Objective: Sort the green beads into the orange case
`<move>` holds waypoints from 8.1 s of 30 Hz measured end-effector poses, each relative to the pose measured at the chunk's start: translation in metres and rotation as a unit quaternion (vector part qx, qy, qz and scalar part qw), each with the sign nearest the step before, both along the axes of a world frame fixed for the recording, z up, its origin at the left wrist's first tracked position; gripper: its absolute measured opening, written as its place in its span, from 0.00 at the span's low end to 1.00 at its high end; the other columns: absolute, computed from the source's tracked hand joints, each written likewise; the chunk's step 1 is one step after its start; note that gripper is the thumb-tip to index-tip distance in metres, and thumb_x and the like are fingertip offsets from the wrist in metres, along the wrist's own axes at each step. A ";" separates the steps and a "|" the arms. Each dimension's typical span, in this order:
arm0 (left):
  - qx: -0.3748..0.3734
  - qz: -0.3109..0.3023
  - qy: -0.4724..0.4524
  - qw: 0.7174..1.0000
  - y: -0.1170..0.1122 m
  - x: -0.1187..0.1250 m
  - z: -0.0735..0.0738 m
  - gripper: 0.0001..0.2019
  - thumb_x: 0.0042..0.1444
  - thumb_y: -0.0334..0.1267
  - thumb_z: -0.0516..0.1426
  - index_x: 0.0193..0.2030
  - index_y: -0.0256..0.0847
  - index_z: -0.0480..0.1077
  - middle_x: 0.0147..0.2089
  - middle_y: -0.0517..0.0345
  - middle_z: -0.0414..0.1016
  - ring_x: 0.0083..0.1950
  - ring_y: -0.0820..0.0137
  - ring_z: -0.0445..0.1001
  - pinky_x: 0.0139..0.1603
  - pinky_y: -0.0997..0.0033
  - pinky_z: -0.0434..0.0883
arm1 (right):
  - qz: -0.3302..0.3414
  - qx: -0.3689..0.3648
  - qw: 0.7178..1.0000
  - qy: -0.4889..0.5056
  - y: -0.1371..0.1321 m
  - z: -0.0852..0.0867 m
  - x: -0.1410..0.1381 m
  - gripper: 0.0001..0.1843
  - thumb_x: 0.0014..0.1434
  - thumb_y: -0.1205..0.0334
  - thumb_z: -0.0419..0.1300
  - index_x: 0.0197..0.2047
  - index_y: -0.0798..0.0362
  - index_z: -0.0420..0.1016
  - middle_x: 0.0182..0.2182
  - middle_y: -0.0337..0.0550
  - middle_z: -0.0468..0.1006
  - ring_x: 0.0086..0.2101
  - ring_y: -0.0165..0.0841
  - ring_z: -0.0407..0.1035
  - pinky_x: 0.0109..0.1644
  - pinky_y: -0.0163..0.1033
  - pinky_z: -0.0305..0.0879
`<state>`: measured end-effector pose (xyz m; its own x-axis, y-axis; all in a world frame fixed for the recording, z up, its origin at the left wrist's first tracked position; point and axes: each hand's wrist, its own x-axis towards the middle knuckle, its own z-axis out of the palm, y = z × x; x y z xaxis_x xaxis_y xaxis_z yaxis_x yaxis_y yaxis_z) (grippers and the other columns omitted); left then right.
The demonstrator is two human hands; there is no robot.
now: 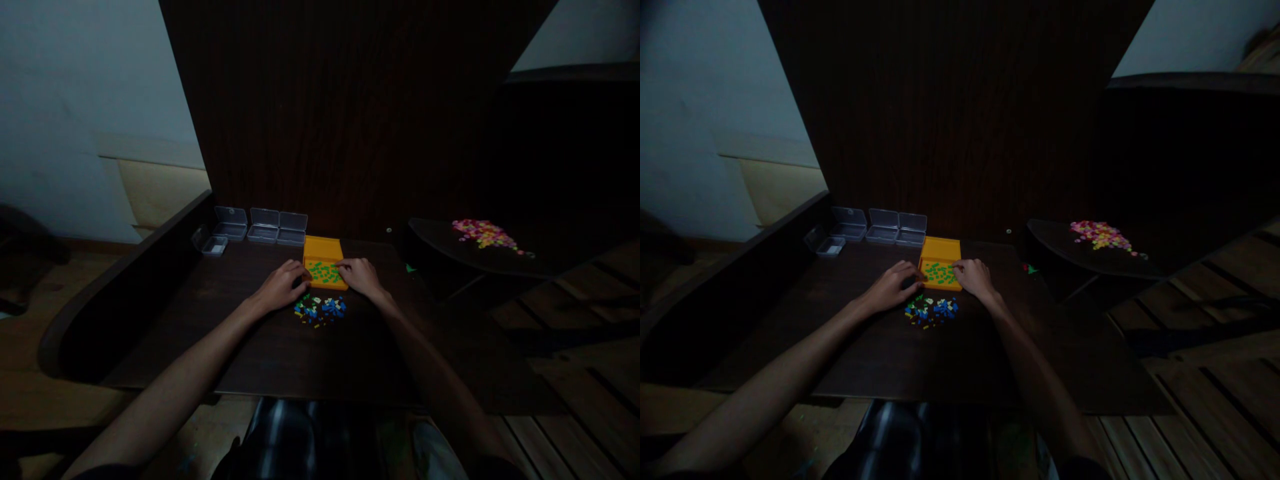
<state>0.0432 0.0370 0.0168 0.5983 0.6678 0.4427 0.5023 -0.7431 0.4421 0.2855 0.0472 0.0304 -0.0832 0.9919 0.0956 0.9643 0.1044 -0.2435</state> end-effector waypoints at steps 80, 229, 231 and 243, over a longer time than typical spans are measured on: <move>-0.001 0.016 0.003 1.000 0.006 -0.011 0.005 0.07 0.61 0.36 0.54 0.41 0.40 0.72 0.43 0.54 0.75 0.47 0.64 0.71 0.52 0.61 0.69 | 0.115 -0.110 0.986 0.057 0.051 0.011 0.004 0.08 0.45 0.68 0.62 0.31 0.56 0.81 0.21 0.34 0.74 0.22 0.24 0.62 0.26 0.28 0.54; -0.136 -0.035 0.007 0.990 0.002 -0.009 0.013 0.11 0.62 0.40 0.53 0.42 0.37 0.73 0.27 0.61 0.71 0.28 0.74 0.69 0.31 0.77 0.63 | 0.107 0.040 0.980 0.161 0.013 0.000 0.006 0.16 0.56 0.63 0.56 0.40 0.59 0.82 0.26 0.44 0.78 0.25 0.29 0.66 0.31 0.33 0.58; -0.130 -0.024 -0.010 0.991 0.002 -0.009 0.013 0.11 0.62 0.41 0.53 0.43 0.37 0.72 0.28 0.61 0.71 0.29 0.73 0.69 0.32 0.76 0.63 | 0.138 0.027 0.967 0.213 0.011 -0.001 0.000 0.16 0.56 0.60 0.56 0.40 0.60 0.82 0.23 0.41 0.75 0.23 0.28 0.62 0.29 0.32 0.56; -0.104 -0.011 -0.052 0.993 -0.002 -0.006 0.014 0.11 0.63 0.41 0.53 0.46 0.38 0.70 0.30 0.61 0.70 0.30 0.73 0.68 0.34 0.75 0.65 | 0.205 -0.069 0.902 0.375 -0.010 0.006 -0.035 0.23 0.52 0.45 0.63 0.37 0.58 0.80 0.17 0.29 0.55 0.21 0.24 0.49 0.25 0.31 0.49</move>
